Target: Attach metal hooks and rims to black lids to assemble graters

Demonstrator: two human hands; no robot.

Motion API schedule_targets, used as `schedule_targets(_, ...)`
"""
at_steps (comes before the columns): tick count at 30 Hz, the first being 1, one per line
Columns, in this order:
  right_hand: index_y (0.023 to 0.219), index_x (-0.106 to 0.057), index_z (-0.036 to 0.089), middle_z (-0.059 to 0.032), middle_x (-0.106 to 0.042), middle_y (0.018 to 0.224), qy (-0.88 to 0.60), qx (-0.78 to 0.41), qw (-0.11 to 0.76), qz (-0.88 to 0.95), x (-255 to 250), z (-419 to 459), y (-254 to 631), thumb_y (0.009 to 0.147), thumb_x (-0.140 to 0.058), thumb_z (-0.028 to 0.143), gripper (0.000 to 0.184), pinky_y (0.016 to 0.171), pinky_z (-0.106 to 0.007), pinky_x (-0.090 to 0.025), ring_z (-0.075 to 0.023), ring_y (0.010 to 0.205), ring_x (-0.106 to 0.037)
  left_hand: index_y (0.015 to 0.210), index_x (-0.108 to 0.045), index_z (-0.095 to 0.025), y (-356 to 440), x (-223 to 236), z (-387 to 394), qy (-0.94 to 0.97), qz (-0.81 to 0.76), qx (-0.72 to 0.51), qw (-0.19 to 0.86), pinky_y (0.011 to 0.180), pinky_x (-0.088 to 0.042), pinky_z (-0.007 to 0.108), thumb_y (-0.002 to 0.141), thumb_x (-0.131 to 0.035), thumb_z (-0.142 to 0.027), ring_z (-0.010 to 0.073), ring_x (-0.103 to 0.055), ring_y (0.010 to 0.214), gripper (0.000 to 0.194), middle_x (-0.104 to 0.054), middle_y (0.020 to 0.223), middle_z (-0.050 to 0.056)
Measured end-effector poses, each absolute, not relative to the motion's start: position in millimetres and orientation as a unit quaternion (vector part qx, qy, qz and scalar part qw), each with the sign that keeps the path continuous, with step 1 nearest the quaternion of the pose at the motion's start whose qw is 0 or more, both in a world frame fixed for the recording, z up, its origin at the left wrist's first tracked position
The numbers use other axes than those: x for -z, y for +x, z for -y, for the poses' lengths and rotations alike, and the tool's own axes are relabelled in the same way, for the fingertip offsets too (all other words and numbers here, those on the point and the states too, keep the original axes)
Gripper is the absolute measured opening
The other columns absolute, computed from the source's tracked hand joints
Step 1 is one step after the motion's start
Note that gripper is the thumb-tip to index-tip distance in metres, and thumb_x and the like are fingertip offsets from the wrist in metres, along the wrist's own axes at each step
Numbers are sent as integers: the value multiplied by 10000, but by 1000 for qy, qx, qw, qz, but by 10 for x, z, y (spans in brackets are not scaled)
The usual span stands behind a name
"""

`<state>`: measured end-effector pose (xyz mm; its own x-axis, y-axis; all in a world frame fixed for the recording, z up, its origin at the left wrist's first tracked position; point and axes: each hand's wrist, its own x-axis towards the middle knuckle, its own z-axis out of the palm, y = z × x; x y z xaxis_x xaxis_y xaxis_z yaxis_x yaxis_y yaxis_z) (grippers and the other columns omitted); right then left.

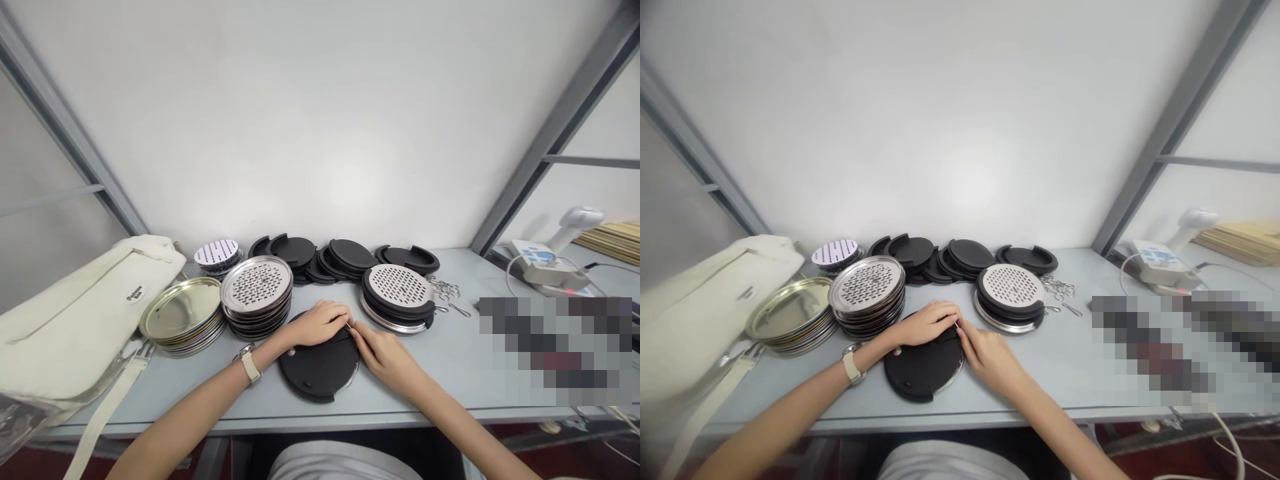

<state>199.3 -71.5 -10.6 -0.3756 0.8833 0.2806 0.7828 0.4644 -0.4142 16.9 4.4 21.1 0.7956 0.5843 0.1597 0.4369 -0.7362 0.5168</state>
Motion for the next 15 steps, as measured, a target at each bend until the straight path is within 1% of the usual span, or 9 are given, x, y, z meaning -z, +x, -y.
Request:
schedule_targets(3, 1012, -553, 178, -34, -637, 660, -501, -115, 239, 823, 110, 712, 1993, 1015, -273, 294, 303, 529, -275, -313, -192, 550, -589, 905, -583, -185, 165, -195, -52, 922, -268, -163, 225, 938, -382, 297, 991, -378, -233, 165, -559, 947, 228, -641, 948, 19)
schedule_targets(9, 860, -507, 207, -24, -621, 665, -497, -156, 252, 815, 87, 715, 2001, 1018, -276, 301, 296, 538, -269, -310, -169, 538, -561, 917, -588, -190, 160, -192, -49, 923, -267, -163, 222, 934, -376, 291, 991, -390, -241, 164, -561, 957, 217, -648, 962, 17)
schedule_targets(12, 853, -507, 210, -26, -625, 677, -499, -164, 255, 812, 86, 711, 1999, 1019, -274, 307, 302, 545, -270, -314, -169, 545, -561, 917, -586, -191, 163, -202, -43, 923, -269, -161, 225, 933, -371, 290, 996, -387, -249, 162, -559, 962, 222, -651, 977, 13)
schedule_targets(15, 919, -530, 201, -30, -630, 683, -499, -162, 252, 813, 96, 703, 1995, 1018, -270, 307, 298, 547, -271, -319, -176, 547, -563, 908, -581, -191, 168, -209, -41, 921, -274, -158, 227, 921, -370, 292, 1013, -346, -277, 161, -558, 959, 272, -652, 984, 13)
